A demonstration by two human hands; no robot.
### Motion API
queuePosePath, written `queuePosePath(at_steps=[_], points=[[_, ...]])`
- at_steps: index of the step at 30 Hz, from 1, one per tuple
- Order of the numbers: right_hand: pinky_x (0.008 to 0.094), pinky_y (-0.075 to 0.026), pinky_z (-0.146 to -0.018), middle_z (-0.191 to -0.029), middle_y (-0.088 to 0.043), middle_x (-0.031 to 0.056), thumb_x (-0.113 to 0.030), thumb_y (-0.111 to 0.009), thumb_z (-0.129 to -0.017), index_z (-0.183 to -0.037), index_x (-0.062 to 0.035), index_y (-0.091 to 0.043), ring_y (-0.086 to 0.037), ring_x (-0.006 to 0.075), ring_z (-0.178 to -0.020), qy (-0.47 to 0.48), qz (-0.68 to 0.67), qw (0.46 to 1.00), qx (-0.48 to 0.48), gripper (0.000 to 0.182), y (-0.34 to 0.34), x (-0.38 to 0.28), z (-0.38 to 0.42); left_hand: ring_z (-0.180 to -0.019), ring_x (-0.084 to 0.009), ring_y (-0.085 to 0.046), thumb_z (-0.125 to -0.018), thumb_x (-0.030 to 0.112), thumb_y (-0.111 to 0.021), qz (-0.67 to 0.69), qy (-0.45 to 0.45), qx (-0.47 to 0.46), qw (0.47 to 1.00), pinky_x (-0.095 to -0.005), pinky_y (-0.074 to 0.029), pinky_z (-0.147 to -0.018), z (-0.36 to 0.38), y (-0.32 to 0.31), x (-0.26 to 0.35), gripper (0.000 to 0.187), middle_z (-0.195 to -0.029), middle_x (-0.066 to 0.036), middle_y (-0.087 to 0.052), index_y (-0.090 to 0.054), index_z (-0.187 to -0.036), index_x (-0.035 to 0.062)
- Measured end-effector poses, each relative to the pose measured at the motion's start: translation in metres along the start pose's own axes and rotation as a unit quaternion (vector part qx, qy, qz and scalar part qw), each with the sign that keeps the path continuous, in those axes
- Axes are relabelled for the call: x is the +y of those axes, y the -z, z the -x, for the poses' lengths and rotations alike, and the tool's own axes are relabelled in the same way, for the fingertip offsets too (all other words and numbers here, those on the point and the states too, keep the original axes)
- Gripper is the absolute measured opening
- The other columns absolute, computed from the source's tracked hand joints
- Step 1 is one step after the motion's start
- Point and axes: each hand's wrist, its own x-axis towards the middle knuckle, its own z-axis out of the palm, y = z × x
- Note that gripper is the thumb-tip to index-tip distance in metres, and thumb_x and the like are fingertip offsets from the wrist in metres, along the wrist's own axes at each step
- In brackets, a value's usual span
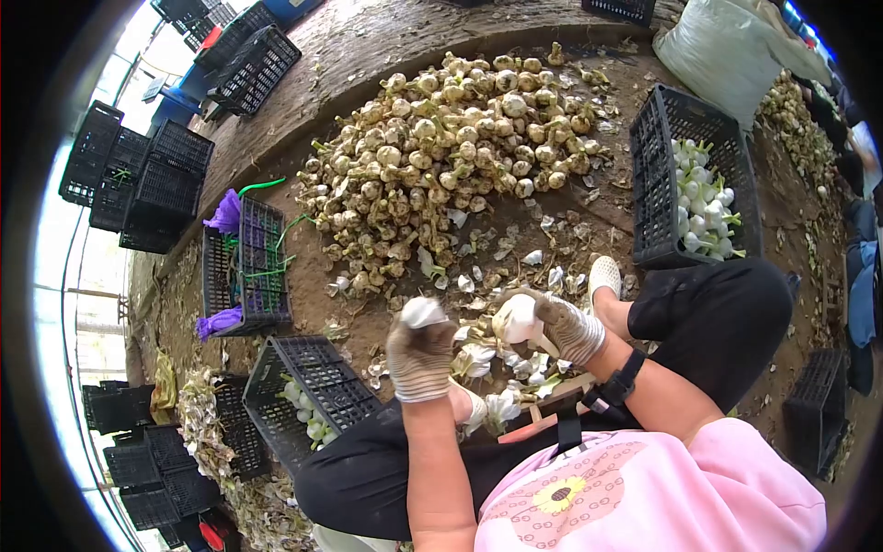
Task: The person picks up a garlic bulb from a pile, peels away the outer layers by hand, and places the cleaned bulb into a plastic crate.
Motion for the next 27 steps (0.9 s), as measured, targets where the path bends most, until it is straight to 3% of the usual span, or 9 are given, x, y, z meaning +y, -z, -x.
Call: queuePosePath(at_steps=[2,4,6,8,10,14,18,24,27], points=[[0.0295,-0.052,-0.060,-0.097,-0.059,0.0095,-0.051,-0.063,-0.075,-0.119,-0.0075,-0.045,-0.061,0.0188,-0.079,-0.015,-0.086,0.996,-0.024,0.065,0.006,-0.003,-0.002,-0.067,-0.0136,-0.048,-0.079,0.016,-0.061,0.037,-0.028,-0.044,0.998,-0.0272,-0.043,-0.063,-0.005,0.020,0.011,0.020,-0.077,-0.004,-0.052,-0.054,-0.091,0.0025],[0.0322,-0.053,-0.057,-0.094,-0.060,0.0108,-0.051,-0.064,-0.073,-0.117,-0.0067,-0.047,-0.062,0.0210,-0.075,0.003,-0.090,0.996,0.026,0.065,0.002,-0.004,-0.004,-0.082,-0.0138,-0.055,-0.080,0.010,-0.063,-0.269,0.020,0.067,0.960,-0.0249,-0.047,-0.077,-0.005,0.038,0.012,0.022,-0.094,-0.006,-0.059,-0.057,-0.100,0.0021],[0.0323,-0.053,-0.058,-0.094,-0.060,0.0109,-0.051,-0.065,-0.073,-0.118,-0.0066,-0.046,-0.062,0.0208,-0.075,0.030,-0.073,0.996,0.045,0.065,-0.002,-0.005,-0.006,-0.093,-0.0133,-0.054,-0.077,0.010,-0.068,-0.555,-0.018,0.032,0.831,-0.0262,-0.045,-0.082,-0.005,0.045,-0.013,0.034,-0.101,-0.005,-0.058,-0.056,-0.108,0.0028],[0.0318,-0.052,-0.066,-0.101,-0.057,0.0101,-0.045,-0.064,-0.077,-0.121,-0.0077,-0.043,-0.060,0.0199,-0.085,0.041,-0.034,0.998,0.028,0.062,0.005,0.000,-0.008,-0.091,-0.0148,-0.054,-0.073,0.013,-0.072,-0.526,-0.125,-0.011,0.841,-0.0281,-0.044,-0.083,0.008,0.019,-0.037,0.040,-0.104,-0.005,-0.056,-0.057,-0.109,0.0046],[0.0318,-0.051,-0.074,-0.106,-0.055,0.0090,-0.040,-0.062,-0.080,-0.123,-0.0078,-0.041,-0.057,0.0193,-0.093,0.066,-0.004,0.997,0.027,0.058,0.006,0.006,-0.011,-0.089,-0.0184,-0.055,-0.072,0.014,-0.072,-0.674,-0.279,-0.079,0.680,-0.0299,-0.044,-0.082,0.013,-0.007,-0.047,0.036,-0.100,-0.006,-0.055,-0.059,-0.104,0.0034],[0.0313,-0.046,-0.085,-0.112,-0.051,0.0067,-0.033,-0.060,-0.083,-0.121,-0.0058,-0.042,-0.053,0.0177,-0.100,0.036,-0.069,0.997,-0.005,0.050,0.002,0.006,-0.007,-0.079,-0.0178,-0.056,-0.079,0.011,-0.066,-0.747,-0.404,-0.104,0.518,-0.0304,-0.045,-0.068,0.014,-0.018,-0.056,0.014,-0.082,-0.006,-0.058,-0.059,-0.087,0.0022],[0.0339,-0.050,-0.079,-0.106,-0.053,0.0080,-0.036,-0.063,-0.081,-0.119,-0.0059,-0.044,-0.055,0.0179,-0.096,-0.002,-0.011,1.000,0.002,0.052,-0.002,-0.001,-0.001,-0.067,-0.0072,-0.051,-0.086,0.013,-0.057,-0.480,-0.140,-0.006,0.866,-0.0225,-0.043,-0.061,0.008,-0.008,-0.059,0.012,-0.073,-0.001,-0.056,-0.053,-0.082,0.0031],[0.0388,-0.047,-0.087,-0.114,-0.052,0.0145,-0.039,-0.078,-0.061,-0.128,-0.0031,-0.037,-0.053,0.0264,-0.105,-0.033,-0.132,0.990,-0.045,0.086,0.003,-0.002,-0.004,-0.063,-0.0075,-0.050,-0.085,0.015,-0.058,-0.466,-0.106,0.105,0.872,-0.0214,-0.043,-0.061,-0.004,0.027,-0.038,0.012,-0.072,0.000,-0.056,-0.055,-0.081,0.0040],[0.0355,-0.046,-0.088,-0.115,-0.051,0.0133,-0.040,-0.074,-0.067,-0.127,-0.0033,-0.039,-0.052,0.0240,-0.105,-0.001,-0.104,0.992,-0.066,0.079,0.003,-0.003,-0.006,-0.073,-0.0111,-0.053,-0.080,0.026,-0.067,-0.507,-0.154,-0.016,0.848,-0.0244,-0.045,-0.066,0.003,0.013,-0.034,0.027,-0.081,-0.002,-0.056,-0.058,-0.085,0.0011]])
